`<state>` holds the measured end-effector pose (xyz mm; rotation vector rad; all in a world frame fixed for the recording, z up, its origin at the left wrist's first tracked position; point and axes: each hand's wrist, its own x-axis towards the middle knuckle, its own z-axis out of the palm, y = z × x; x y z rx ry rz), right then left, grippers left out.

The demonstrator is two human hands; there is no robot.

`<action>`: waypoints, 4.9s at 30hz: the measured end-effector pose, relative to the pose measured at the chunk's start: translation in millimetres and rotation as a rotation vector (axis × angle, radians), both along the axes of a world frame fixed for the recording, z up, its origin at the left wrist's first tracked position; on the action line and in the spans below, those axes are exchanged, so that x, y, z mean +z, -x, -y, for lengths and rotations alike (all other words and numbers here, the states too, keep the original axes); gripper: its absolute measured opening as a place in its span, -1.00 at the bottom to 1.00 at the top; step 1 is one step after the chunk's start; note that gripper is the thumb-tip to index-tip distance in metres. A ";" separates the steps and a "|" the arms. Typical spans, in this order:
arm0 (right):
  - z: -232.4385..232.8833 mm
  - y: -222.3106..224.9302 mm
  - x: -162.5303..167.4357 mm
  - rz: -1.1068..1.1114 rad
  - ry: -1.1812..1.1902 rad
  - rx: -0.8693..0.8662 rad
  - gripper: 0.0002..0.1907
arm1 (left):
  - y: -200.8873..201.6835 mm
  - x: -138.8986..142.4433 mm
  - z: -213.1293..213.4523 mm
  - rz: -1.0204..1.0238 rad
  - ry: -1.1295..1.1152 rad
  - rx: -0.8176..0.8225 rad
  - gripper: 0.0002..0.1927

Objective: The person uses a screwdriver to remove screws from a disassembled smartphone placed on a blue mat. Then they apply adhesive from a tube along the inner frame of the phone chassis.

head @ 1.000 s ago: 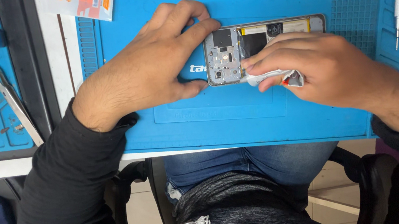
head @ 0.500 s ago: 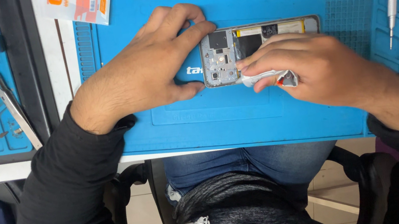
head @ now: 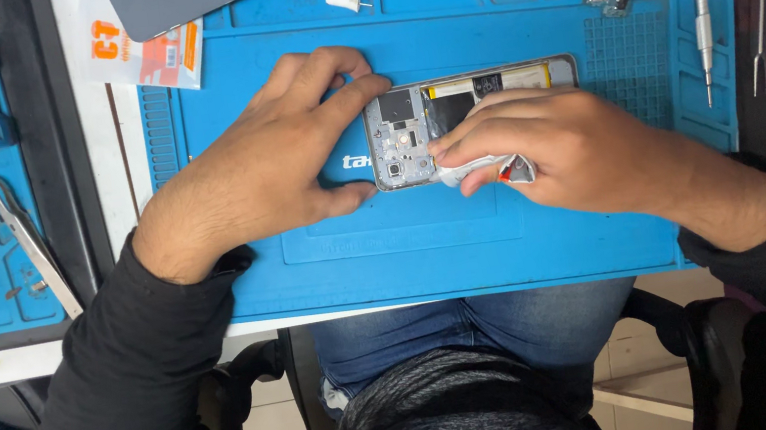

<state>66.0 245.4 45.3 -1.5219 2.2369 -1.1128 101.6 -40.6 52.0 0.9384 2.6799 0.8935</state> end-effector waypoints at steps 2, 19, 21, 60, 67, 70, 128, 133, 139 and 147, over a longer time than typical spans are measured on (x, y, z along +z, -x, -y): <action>-1.0 0.5 0.1 -0.012 -0.001 0.010 -0.68 | 0.2 0.0 -0.3 -0.018 -0.009 -0.002 -0.12; -5.8 2.2 2.1 -0.019 -0.019 0.002 -0.69 | -0.7 1.8 -0.3 -0.029 0.002 -0.010 -0.12; -7.4 2.3 2.3 -0.035 -0.036 0.020 -0.68 | -1.2 1.8 0.0 -0.034 0.004 -0.012 -0.11; -3.1 2.9 2.0 -0.048 0.002 0.061 -0.67 | -3.5 3.5 0.2 -0.041 0.007 -0.009 -0.12; -13.3 3.0 6.7 -0.107 -0.069 0.043 -0.65 | -4.2 5.3 0.3 -0.044 -0.003 -0.011 -0.12; -15.2 3.0 6.9 -0.113 -0.089 0.048 -0.63 | -4.2 6.9 1.5 -0.038 -0.005 -0.011 -0.12; -27.0 5.5 1.4 -0.080 -0.070 0.035 -0.61 | -3.7 -1.3 -3.0 -0.004 -0.017 0.029 -0.07; -27.3 5.2 0.8 -0.070 -0.095 0.031 -0.61 | -3.8 -0.6 -2.7 -0.009 -0.020 0.027 -0.08; -30.3 4.3 2.6 -0.094 -0.084 0.034 -0.62 | -4.4 -0.3 -3.1 -0.003 -0.022 0.029 -0.08; -33.9 3.6 2.0 -0.141 -0.111 0.038 -0.62 | -4.6 1.4 -3.1 0.001 -0.027 0.031 -0.09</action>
